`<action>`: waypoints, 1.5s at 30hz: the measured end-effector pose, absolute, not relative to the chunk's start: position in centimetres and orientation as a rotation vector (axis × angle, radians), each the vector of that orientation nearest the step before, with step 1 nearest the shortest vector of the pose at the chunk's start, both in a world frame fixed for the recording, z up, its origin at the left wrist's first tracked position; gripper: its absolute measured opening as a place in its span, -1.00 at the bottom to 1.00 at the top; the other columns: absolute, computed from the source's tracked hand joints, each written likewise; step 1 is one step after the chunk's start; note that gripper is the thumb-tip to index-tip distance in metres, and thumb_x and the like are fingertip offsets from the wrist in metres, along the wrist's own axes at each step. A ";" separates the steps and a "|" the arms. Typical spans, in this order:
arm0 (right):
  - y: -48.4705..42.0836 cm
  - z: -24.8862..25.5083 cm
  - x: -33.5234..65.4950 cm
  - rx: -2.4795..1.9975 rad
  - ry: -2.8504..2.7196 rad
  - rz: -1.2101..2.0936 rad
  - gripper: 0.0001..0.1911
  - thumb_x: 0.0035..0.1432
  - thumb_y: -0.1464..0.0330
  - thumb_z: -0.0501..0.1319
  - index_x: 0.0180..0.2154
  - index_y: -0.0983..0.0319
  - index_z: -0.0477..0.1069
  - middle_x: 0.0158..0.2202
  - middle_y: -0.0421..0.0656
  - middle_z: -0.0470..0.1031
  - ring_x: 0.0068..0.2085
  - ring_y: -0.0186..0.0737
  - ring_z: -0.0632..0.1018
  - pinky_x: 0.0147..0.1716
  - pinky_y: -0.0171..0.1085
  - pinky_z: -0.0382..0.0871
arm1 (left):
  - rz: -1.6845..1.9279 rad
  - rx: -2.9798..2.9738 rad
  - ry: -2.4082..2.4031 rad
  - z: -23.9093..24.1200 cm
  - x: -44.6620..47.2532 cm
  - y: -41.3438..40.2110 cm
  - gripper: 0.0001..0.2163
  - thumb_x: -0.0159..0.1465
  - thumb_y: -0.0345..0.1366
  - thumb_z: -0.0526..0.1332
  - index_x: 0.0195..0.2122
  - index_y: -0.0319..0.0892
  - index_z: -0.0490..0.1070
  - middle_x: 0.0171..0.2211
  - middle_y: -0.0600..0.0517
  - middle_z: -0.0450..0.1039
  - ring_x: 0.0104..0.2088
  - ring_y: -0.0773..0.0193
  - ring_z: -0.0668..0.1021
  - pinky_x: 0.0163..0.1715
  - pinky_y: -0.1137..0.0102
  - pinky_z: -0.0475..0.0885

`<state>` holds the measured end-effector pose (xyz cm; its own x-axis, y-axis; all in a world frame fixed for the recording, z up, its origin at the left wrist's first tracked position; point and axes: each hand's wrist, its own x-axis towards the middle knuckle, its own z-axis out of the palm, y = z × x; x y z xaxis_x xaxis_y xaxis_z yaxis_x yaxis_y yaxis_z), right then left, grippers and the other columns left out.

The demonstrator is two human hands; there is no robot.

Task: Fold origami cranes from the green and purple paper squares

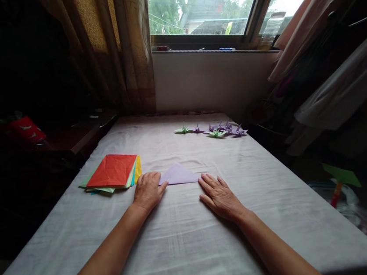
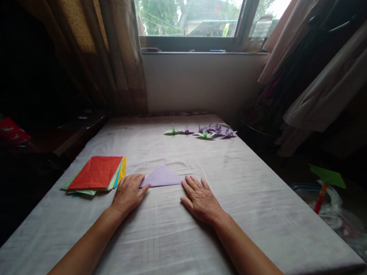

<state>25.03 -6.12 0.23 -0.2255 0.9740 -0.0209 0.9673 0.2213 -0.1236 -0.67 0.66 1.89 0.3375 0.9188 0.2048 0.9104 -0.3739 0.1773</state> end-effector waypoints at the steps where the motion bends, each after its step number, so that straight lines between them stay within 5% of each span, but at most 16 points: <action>1: -6.1 0.2 25.1 -1.913 -2.402 0.164 -0.40 0.34 0.15 0.00 0.32 0.24 0.11 0.39 0.00 -0.01 0.38 -0.04 0.07 0.32 0.06 -0.11 | 0.443 2.532 1.737 1.8 -0.3 1.0 -0.74 0.31 -0.14 0.14 -0.07 -0.13 0.46 0.01 -0.10 0.50 0.03 0.04 0.48 0.08 0.19 0.30; 12: -5.8 -1.1 25.5 -1.842 -2.370 0.080 -0.43 0.30 0.18 0.06 0.29 0.19 0.19 0.36 0.02 0.09 0.35 0.00 0.15 0.29 0.09 -0.03 | 0.913 2.343 1.573 -0.1 0.1 1.4 -0.86 0.23 -0.36 0.19 -0.17 -0.11 0.41 -0.15 -0.02 0.54 -0.08 0.13 0.52 0.06 0.20 0.35; 19: -4.1 1.7 23.4 -1.444 -2.056 -0.377 -0.28 0.20 0.33 0.21 0.33 0.23 0.03 0.32 0.16 0.13 0.33 0.11 0.18 0.19 0.10 0.16 | 1.328 2.694 1.287 0.2 -0.3 1.3 -0.90 0.26 -0.47 0.15 -0.30 -0.11 0.35 -0.41 0.06 0.52 -0.33 0.19 0.54 -0.07 0.22 0.41; 22: -3.6 3.8 20.9 -1.319 -2.061 -0.453 -0.49 0.20 0.37 0.24 0.18 0.13 0.28 0.28 0.06 0.23 0.27 0.04 0.28 0.14 -0.03 0.22 | 1.333 2.902 1.268 1.2 -0.3 0.7 -0.90 0.29 -0.48 0.16 -0.27 -0.13 0.36 -0.41 0.07 0.55 -0.36 0.20 0.54 -0.09 0.22 0.39; 26: -3.3 4.4 19.2 -1.254 -2.091 -0.483 -0.89 0.23 0.43 0.22 -0.29 0.13 0.51 0.02 -0.14 0.54 0.07 -0.08 0.47 0.01 -0.16 0.24 | 1.315 2.958 1.192 2.1 -0.3 0.0 -0.90 0.30 -0.48 0.17 -0.24 -0.13 0.37 -0.36 0.09 0.59 -0.35 0.24 0.57 -0.11 0.25 0.34; 32: -2.2 5.2 21.2 -1.125 -2.076 -0.463 -0.90 0.24 0.45 0.23 -0.29 0.16 0.49 -0.11 -0.19 0.61 -0.04 -0.15 0.53 -0.07 -0.19 0.25 | 1.348 2.819 1.193 2.2 -1.1 0.6 -0.84 0.27 -0.37 0.27 -0.13 -0.11 0.39 -0.28 0.07 0.63 -0.17 0.18 0.61 0.14 0.10 0.21; 36: -1.2 6.0 22.4 -1.016 -2.015 -0.418 -0.88 0.22 0.49 0.25 -0.28 0.15 0.48 -0.13 -0.17 0.62 -0.04 -0.16 0.55 -0.05 -0.20 0.31 | 1.373 2.748 1.165 2.8 -1.8 1.0 -0.91 0.27 -0.40 0.26 -0.24 -0.07 0.42 -0.14 0.06 0.62 0.06 0.11 0.53 0.24 -0.01 0.10; 41: -1.1 5.3 23.3 -1.011 -1.967 -0.462 -0.82 0.15 0.55 0.28 -0.25 0.16 0.45 -0.11 -0.11 0.62 -0.02 -0.12 0.56 0.00 -0.13 0.31 | 1.559 2.716 1.088 3.6 -2.1 0.0 -0.88 0.24 -0.46 0.27 -0.32 -0.09 0.39 -0.17 0.10 0.63 0.11 0.20 0.50 0.31 0.04 0.02; 45: -1.7 3.2 24.4 -1.015 -2.035 -0.308 -0.83 0.19 0.56 0.21 -0.25 0.17 0.41 -0.09 -0.11 0.61 0.02 -0.12 0.55 0.00 -0.12 0.35 | 1.260 2.828 1.190 2.4 -2.0 0.3 -0.72 0.22 -0.47 0.25 -0.07 -0.03 0.43 0.14 0.01 0.45 0.30 0.12 0.27 0.34 0.04 -0.04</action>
